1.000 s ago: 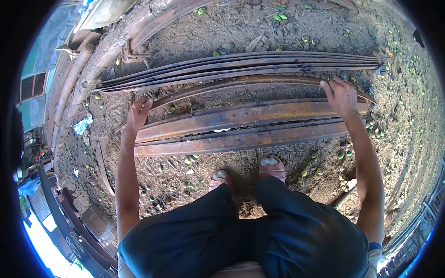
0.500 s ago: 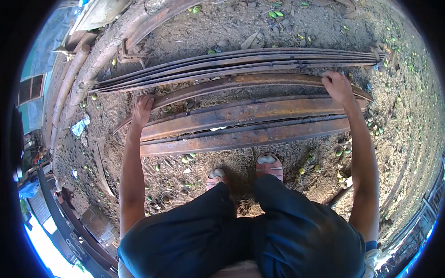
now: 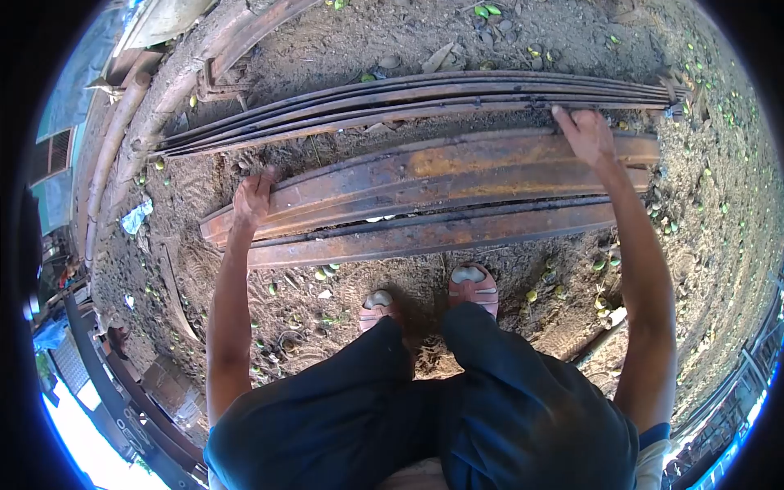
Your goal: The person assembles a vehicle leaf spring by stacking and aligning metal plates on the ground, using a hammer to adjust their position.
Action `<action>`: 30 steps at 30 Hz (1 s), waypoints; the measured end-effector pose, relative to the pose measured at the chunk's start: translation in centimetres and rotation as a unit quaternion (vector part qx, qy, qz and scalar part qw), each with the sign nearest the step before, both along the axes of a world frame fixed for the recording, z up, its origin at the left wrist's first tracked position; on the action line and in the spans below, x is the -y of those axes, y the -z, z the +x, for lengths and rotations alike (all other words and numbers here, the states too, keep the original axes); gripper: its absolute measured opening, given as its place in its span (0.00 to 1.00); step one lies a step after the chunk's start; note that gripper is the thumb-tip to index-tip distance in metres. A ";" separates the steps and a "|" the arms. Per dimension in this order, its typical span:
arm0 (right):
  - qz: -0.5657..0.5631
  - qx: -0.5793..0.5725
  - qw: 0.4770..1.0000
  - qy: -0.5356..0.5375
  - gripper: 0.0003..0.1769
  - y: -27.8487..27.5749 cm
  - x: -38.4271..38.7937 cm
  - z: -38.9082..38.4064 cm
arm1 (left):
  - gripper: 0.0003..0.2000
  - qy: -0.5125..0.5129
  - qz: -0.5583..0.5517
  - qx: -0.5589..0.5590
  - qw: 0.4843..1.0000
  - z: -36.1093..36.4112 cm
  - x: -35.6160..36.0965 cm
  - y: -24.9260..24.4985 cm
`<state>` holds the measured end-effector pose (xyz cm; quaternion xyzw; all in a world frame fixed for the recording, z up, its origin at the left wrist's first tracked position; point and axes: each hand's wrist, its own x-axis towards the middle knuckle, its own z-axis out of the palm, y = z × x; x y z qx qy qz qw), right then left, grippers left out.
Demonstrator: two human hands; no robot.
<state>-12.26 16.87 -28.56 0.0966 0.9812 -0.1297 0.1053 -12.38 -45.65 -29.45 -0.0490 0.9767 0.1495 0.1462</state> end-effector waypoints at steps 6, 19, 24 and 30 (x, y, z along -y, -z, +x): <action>-0.008 -0.020 0.999 -0.027 0.42 -2.7 1.0 -2.1 | 0.32 -0.013 0.022 -0.043 0.999 -2.2 2.1 -0.1; -0.044 -0.142 0.988 -0.042 0.37 4.1 0.2 0.9 | 0.27 -0.004 -0.028 -0.044 0.999 -2.8 1.8 2.9; -0.052 -0.148 0.987 -0.026 0.31 3.3 0.8 1.5 | 0.23 0.017 -0.026 -0.064 0.997 -2.5 2.1 3.6; -0.072 -0.188 0.978 -0.049 0.23 2.9 1.4 2.2 | 0.18 -0.014 0.014 -0.109 0.994 -1.3 1.7 3.5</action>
